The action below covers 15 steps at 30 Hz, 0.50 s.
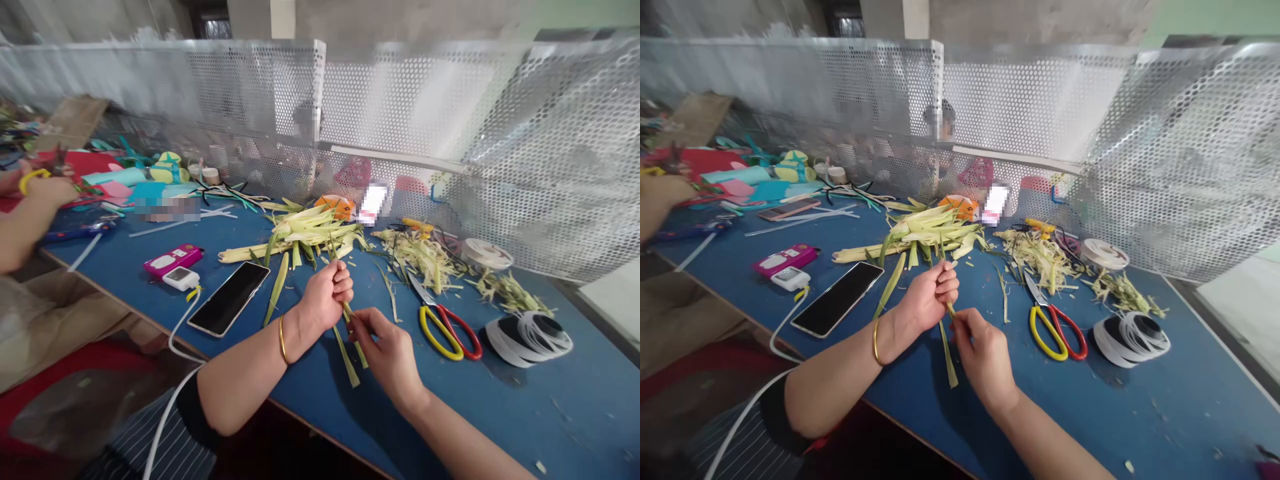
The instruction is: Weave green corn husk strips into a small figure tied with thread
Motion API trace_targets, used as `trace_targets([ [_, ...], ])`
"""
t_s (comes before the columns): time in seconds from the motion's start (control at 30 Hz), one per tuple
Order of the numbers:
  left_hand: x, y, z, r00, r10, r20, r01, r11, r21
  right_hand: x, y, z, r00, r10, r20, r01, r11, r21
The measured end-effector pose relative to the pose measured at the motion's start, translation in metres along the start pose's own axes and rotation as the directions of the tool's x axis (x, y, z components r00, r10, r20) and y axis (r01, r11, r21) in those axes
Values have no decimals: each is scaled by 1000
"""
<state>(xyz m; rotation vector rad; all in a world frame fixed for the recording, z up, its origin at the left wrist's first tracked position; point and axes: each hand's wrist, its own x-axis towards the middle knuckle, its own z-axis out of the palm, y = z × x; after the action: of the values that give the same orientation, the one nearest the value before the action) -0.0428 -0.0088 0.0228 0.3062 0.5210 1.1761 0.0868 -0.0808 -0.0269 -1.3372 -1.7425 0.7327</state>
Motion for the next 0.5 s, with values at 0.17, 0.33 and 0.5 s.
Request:
trace_targets([
  [0.17, 4, 16, -4, 987, 98, -130, -78, 985, 152, 6, 4, -13, 999, -39, 0, 37, 933, -359],
  [0.33, 4, 8, -7, 988, 27, -155, 20, 955, 295, 9, 6, -13, 990, 112, 81, -46, 818, -574],
  [0.5, 0, -3, -6, 986, 16, -164, 43, 937, 348, 11, 7, -15, 983, 176, 45, -129, 850, -510],
])
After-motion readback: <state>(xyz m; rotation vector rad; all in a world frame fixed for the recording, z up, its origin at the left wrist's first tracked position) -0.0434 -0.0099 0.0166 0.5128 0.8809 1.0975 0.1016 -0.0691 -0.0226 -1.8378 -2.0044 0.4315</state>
